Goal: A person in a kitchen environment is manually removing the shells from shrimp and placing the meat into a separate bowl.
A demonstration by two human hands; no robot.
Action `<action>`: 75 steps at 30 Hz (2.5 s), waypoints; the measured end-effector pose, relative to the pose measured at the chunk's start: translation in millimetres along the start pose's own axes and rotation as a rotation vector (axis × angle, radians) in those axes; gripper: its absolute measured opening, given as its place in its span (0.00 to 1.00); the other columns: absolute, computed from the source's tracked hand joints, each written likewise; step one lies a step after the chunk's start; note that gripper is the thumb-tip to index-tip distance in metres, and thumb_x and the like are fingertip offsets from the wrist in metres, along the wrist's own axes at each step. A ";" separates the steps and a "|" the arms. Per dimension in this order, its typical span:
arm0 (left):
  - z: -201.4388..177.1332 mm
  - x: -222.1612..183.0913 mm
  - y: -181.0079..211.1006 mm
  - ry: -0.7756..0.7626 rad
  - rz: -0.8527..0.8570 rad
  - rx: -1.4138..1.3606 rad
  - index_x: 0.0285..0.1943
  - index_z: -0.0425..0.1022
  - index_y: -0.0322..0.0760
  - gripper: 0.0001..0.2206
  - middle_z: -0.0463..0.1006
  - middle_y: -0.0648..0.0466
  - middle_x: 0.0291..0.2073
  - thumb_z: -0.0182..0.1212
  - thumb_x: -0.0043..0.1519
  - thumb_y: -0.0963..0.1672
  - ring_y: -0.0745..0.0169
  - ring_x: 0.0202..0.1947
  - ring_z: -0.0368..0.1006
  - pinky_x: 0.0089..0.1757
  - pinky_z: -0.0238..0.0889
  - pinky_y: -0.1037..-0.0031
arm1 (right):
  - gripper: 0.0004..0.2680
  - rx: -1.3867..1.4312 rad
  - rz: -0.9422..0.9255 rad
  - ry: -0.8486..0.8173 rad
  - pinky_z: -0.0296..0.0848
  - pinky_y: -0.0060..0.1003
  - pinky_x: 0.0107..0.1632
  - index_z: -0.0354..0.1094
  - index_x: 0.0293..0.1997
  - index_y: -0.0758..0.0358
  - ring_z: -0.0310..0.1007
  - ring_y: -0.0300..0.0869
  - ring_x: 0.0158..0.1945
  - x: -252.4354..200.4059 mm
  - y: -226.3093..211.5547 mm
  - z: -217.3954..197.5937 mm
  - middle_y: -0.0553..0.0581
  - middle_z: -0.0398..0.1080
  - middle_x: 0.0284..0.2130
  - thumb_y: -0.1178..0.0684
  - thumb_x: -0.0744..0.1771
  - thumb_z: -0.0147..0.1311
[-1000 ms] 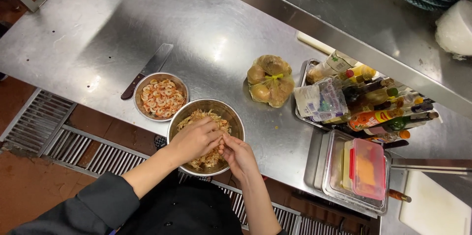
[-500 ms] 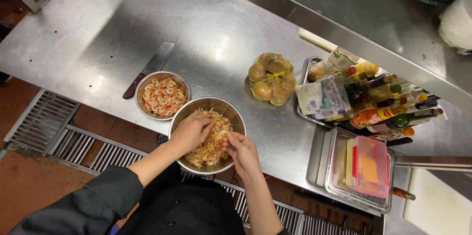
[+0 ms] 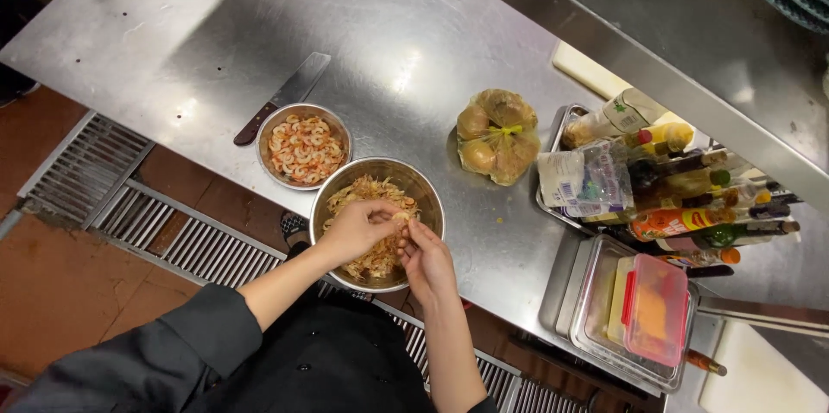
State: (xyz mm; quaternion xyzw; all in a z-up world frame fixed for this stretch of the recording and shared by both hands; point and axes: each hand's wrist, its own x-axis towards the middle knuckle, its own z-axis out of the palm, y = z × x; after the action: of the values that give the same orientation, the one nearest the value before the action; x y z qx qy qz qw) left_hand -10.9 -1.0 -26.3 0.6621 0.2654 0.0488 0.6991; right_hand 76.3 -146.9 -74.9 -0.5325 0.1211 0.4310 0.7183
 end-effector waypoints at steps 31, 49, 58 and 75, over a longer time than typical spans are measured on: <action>-49.4 47.0 -99.1 -0.011 0.343 1.272 0.35 0.82 0.31 0.08 0.80 0.47 0.33 0.60 0.52 0.41 0.48 0.40 0.75 0.38 0.73 0.63 | 0.19 -0.569 -0.282 -0.356 0.80 0.23 0.29 0.61 0.64 0.77 0.78 0.35 0.28 51.6 -73.4 143.5 0.68 0.78 0.40 0.56 0.68 0.56; -19.3 34.1 -134.8 -0.136 0.391 1.176 0.29 0.80 0.35 0.04 0.81 0.49 0.29 0.61 0.51 0.40 0.46 0.36 0.76 0.40 0.69 0.62 | 0.10 -0.681 0.095 -0.007 0.74 0.30 0.16 0.75 0.43 0.75 0.75 0.43 0.18 37.2 38.4 -30.2 0.68 0.78 0.26 0.54 0.67 0.54; -14.0 13.8 -92.1 -0.186 0.224 1.025 0.29 0.77 0.40 0.04 0.78 0.52 0.33 0.65 0.54 0.43 0.49 0.43 0.73 0.48 0.67 0.58 | 0.12 -0.595 0.190 0.041 0.60 0.26 0.14 0.73 0.39 0.73 0.69 0.39 0.15 -10.1 32.8 -4.5 0.63 0.78 0.25 0.50 0.69 0.53; 0.2 -42.2 -8.6 0.233 0.680 0.646 0.55 0.78 0.40 0.15 0.76 0.56 0.47 0.64 0.61 0.46 0.56 0.49 0.68 0.49 0.66 0.62 | 0.08 -0.747 -0.255 0.025 0.66 0.29 0.24 0.78 0.45 0.66 0.64 0.37 0.16 -35.6 -40.7 6.1 0.56 0.73 0.19 0.53 0.69 0.56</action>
State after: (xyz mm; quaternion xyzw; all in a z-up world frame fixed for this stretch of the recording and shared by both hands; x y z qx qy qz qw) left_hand -49.2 -20.0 -21.6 0.8847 0.1118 0.2637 0.3679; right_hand 83.7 -161.6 -23.0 -0.7732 -0.1023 0.3461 0.5215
